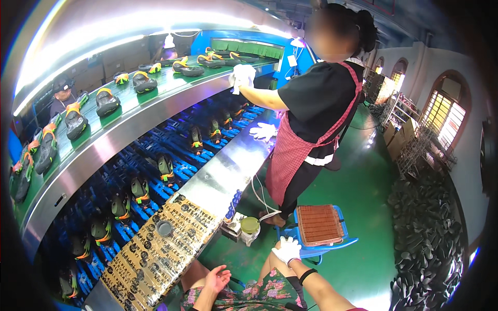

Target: Inspecting and handling small round black shoe components at an assembly line.

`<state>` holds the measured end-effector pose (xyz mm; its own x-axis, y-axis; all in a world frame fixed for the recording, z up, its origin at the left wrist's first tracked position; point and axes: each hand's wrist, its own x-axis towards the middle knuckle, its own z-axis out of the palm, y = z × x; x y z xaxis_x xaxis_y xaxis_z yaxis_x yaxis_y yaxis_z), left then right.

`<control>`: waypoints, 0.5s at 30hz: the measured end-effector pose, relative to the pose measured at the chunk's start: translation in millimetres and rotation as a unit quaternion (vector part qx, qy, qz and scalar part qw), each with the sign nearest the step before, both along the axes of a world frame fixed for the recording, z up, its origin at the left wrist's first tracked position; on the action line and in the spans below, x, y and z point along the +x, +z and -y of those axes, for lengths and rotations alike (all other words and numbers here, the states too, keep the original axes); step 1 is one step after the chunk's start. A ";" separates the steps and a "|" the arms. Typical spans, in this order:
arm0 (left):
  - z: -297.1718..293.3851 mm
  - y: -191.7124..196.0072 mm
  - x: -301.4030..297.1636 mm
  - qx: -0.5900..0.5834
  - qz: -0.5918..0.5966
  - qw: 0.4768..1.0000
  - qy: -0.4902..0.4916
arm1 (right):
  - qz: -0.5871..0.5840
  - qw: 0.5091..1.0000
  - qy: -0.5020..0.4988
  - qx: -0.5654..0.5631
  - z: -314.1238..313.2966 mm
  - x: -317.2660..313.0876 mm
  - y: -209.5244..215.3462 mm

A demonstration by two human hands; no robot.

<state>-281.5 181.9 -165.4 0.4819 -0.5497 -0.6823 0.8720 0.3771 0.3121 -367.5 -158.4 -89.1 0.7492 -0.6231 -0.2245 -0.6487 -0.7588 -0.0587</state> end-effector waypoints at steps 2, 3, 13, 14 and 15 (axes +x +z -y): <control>-5.0 -15.3 9.8 0.065 0.052 0.997 -0.002 | -0.004 1.000 0.001 -0.001 -0.5 0.6 -1.8; -7.4 -22.7 14.5 0.088 0.073 0.993 -0.007 | -0.006 1.000 0.001 -0.001 0.4 2.2 -2.1; -15.5 -46.7 18.9 0.079 0.028 0.997 0.001 | -0.010 1.000 0.000 -0.003 -1.7 5.4 -2.2; -15.5 -46.5 19.4 0.078 0.027 0.997 -0.001 | -0.012 1.000 -0.001 -0.003 -2.0 5.9 -2.0; -15.6 -46.2 19.8 0.078 0.026 0.997 -0.003 | -0.013 1.000 -0.003 -0.003 -2.5 6.2 -1.9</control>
